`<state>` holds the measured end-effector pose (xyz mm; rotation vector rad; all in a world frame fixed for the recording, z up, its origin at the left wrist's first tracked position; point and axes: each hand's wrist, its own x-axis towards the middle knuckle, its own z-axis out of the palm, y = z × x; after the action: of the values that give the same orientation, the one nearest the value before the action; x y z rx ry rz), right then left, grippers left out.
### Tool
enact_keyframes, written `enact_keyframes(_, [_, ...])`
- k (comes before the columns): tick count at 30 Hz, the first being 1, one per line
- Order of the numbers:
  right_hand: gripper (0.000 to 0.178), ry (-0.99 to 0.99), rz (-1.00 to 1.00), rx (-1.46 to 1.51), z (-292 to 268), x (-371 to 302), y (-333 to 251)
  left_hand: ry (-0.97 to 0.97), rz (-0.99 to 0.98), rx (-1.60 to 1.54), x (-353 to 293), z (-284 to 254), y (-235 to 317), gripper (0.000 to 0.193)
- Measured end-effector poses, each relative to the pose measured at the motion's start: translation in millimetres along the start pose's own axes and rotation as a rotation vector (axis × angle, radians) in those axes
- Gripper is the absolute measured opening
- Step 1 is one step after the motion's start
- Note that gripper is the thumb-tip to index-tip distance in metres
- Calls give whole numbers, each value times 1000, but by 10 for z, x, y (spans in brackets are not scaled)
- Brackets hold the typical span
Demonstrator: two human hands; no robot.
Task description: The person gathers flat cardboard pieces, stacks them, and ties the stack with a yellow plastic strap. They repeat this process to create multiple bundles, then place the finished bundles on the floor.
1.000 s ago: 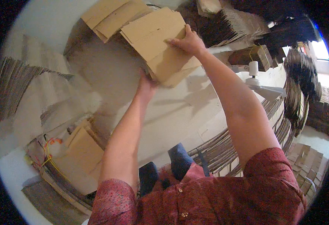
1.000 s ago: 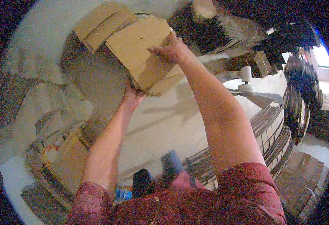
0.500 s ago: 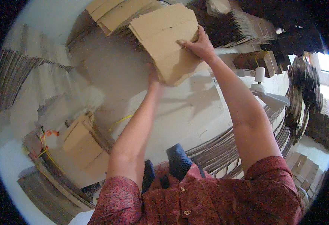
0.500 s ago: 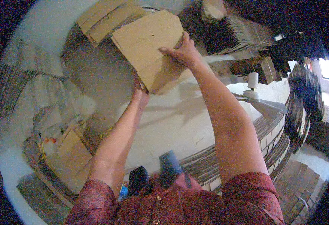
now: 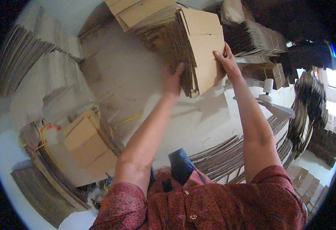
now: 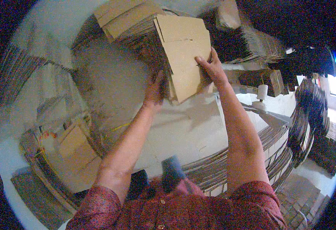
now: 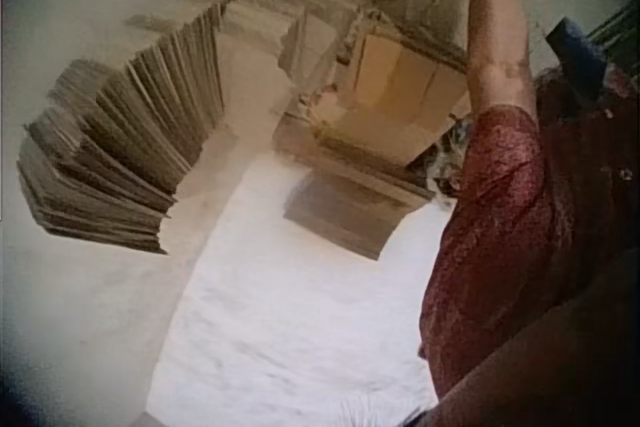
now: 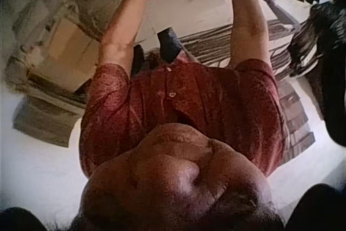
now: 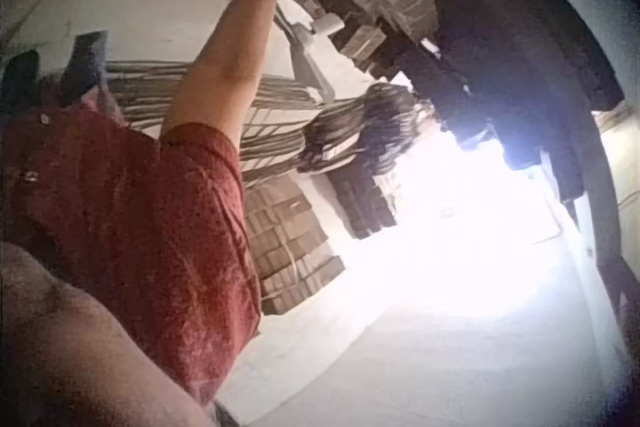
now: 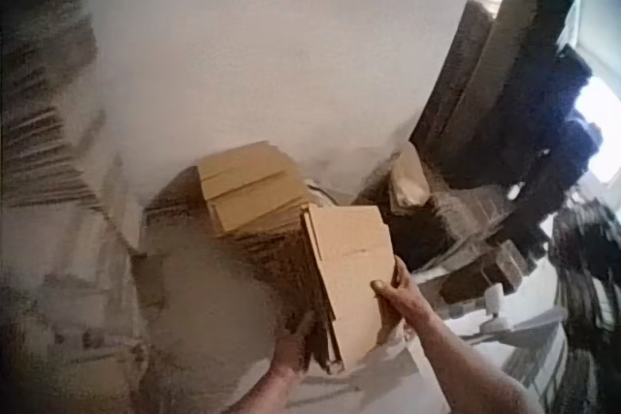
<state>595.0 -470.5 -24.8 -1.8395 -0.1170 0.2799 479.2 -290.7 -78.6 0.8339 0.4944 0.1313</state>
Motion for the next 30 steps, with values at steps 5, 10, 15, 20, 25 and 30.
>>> enact_keyframes(5, [67,5,59,94,46,-284,38,-171,-198,119,-177,-203,101,53])
enact_keyframes(10, [69,25,53,-80,307,-1134,-374,-193,-44,193,-1045,-351,749,53])
enact_keyframes(15, [75,-43,113,-49,1043,-2171,-814,-176,-157,110,-2059,-1137,1155,59])
enact_keyframes(20, [89,-172,128,39,1899,-2802,-1239,145,-345,39,-2977,-1835,1798,58])
enact_keyframes(25, [94,-211,118,44,2815,-3122,-1647,251,-420,77,-3347,-2465,2425,51])
enact_keyframes(30, [98,-214,17,-191,3587,-3197,-1439,-18,-150,-132,-3119,-3868,1562,40])
